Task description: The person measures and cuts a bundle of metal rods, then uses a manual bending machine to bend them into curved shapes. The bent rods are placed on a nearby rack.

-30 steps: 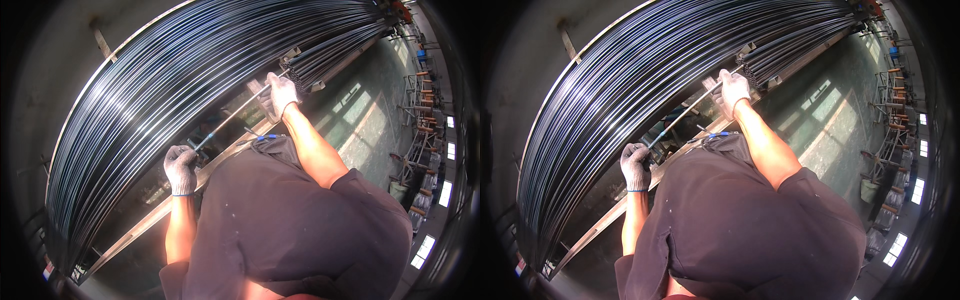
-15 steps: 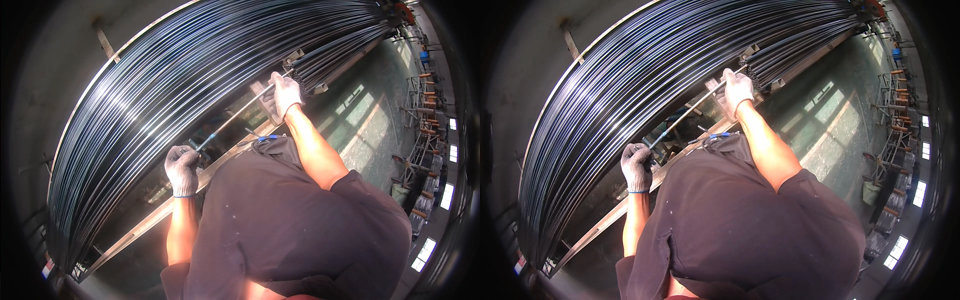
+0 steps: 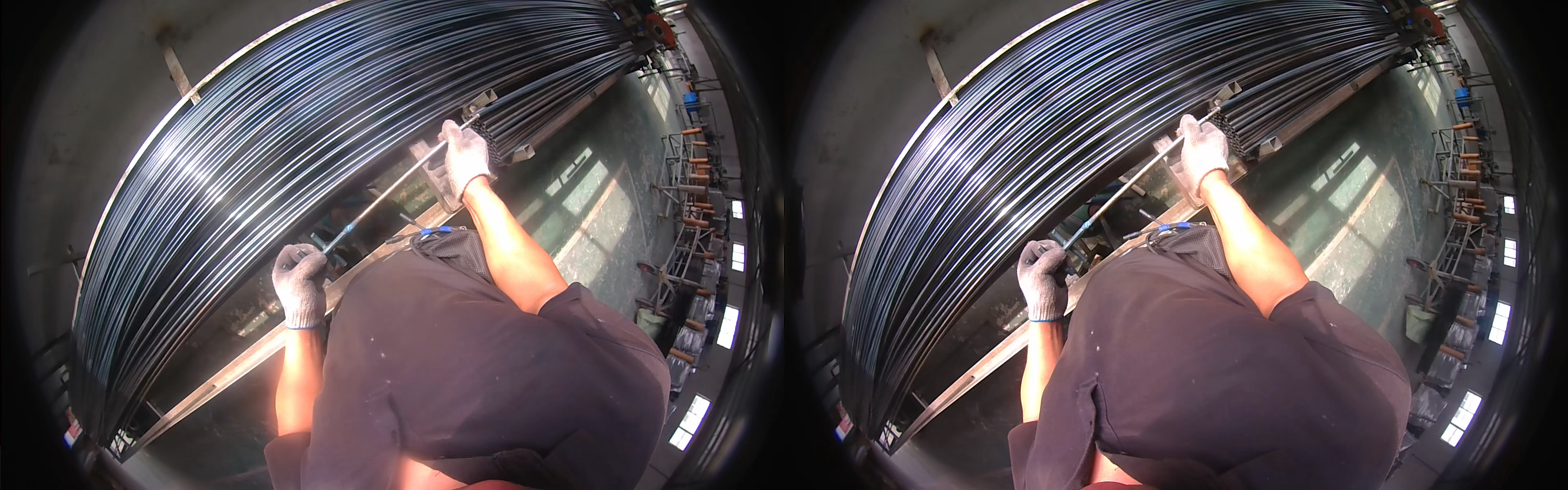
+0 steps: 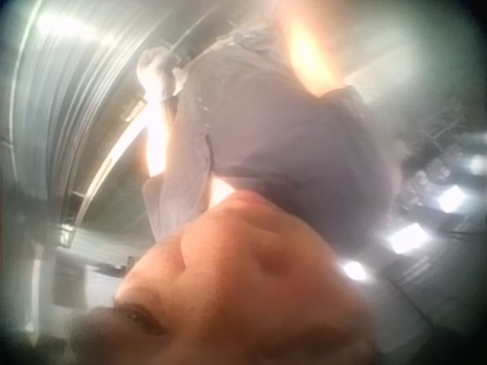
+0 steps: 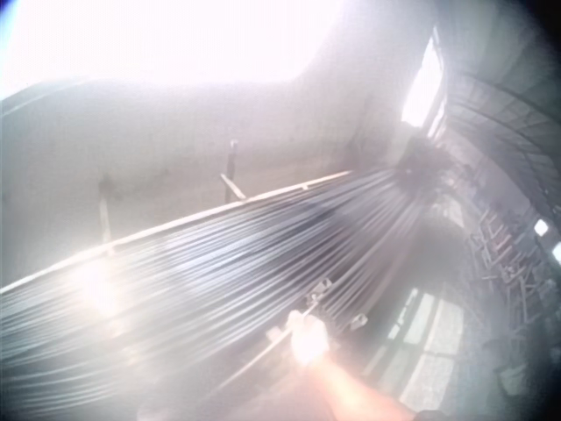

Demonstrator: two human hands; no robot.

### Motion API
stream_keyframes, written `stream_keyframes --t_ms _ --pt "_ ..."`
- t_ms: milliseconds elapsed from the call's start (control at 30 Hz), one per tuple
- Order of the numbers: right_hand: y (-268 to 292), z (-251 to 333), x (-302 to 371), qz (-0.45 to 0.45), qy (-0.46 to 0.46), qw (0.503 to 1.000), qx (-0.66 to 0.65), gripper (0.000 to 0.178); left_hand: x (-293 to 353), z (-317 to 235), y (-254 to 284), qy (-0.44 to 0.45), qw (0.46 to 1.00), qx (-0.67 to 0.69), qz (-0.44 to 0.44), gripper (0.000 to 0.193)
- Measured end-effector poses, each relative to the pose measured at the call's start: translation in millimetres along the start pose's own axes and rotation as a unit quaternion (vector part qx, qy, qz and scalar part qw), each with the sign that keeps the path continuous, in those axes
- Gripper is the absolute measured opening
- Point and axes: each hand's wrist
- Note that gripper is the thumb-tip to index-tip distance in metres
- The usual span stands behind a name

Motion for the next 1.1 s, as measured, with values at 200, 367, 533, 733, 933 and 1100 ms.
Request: stream_keyframes --t_ms 200,367,533,733,933,1100 --pt "-2.9 16.2 7.2 -0.01 -0.016 0.999 -0.035 0.046 3.6 -6.3 -7.1 0.01 1.0 -0.004 -0.017 0.023" --pt "-6.3 29.1 14.2 -0.002 -0.003 1.0 0.002 0.043 0.0 1.9 6.3 0.007 1.0 -0.016 -0.015 0.023" --pt "1.2 -8.9 -3.9 0.002 0.099 0.991 0.096 0.042 3.1 -6.4 -6.0 0.013 1.0 -0.011 -0.002 0.024" --pt "-2.3 19.8 2.7 0.008 -0.042 0.998 -0.053 0.044 -3.3 -6.2 0.0 0.014 1.0 -0.016 -0.014 0.025" --pt "-4.2 31.5 22.5 0.016 -0.054 0.997 -0.047 0.045 0.6 5.2 13.1 0.02 1.0 -0.007 -0.006 0.025" --pt "-7.0 11.5 13.8 0.009 -0.035 0.999 -0.039 0.044 2.2 -0.3 7.9 0.003 1.0 0.001 0.003 0.024"
Point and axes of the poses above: each hand's wrist, its own x-axis away from the middle knuckle, its own y-axis out of the back of the hand, z = x × y, and after that the axes turned 14 degrees about y, right-handed
